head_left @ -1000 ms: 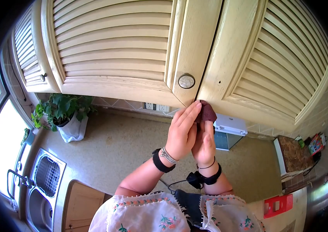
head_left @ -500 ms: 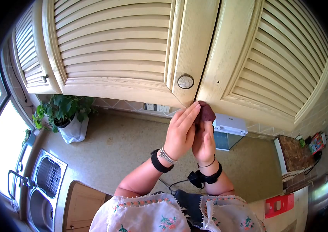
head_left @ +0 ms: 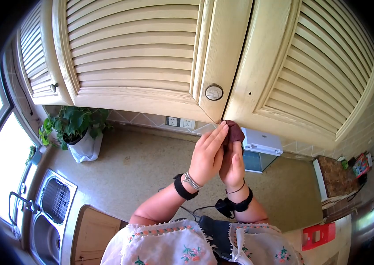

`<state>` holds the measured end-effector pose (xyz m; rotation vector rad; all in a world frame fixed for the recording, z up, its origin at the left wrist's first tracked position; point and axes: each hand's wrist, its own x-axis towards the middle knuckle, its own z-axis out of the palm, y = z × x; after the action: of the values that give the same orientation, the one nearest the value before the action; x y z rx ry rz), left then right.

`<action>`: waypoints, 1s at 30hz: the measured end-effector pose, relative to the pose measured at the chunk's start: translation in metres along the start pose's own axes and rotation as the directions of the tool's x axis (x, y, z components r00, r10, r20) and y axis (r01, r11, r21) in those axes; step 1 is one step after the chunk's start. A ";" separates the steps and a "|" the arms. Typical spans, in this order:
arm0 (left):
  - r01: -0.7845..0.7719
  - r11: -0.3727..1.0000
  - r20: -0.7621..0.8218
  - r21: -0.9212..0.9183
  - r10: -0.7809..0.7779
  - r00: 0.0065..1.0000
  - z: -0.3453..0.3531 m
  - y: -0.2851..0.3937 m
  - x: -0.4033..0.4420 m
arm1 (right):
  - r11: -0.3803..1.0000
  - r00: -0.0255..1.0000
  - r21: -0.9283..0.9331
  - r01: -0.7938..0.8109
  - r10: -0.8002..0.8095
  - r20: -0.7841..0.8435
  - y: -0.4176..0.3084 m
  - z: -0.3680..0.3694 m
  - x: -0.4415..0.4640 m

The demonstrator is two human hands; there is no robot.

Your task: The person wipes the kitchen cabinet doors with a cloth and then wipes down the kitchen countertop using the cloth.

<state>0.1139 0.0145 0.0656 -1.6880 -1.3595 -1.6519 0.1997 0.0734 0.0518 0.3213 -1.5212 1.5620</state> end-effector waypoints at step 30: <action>0.082 0.997 -0.078 -0.005 -0.082 0.994 0.026 -0.007 -0.028 | 0.996 0.997 0.047 -0.070 0.071 -0.017 0.010 -0.019 -0.010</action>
<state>0.1266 0.0294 0.0320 -1.5699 -1.4076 -1.7458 0.2052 0.0885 0.0338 0.2816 -1.4984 1.6531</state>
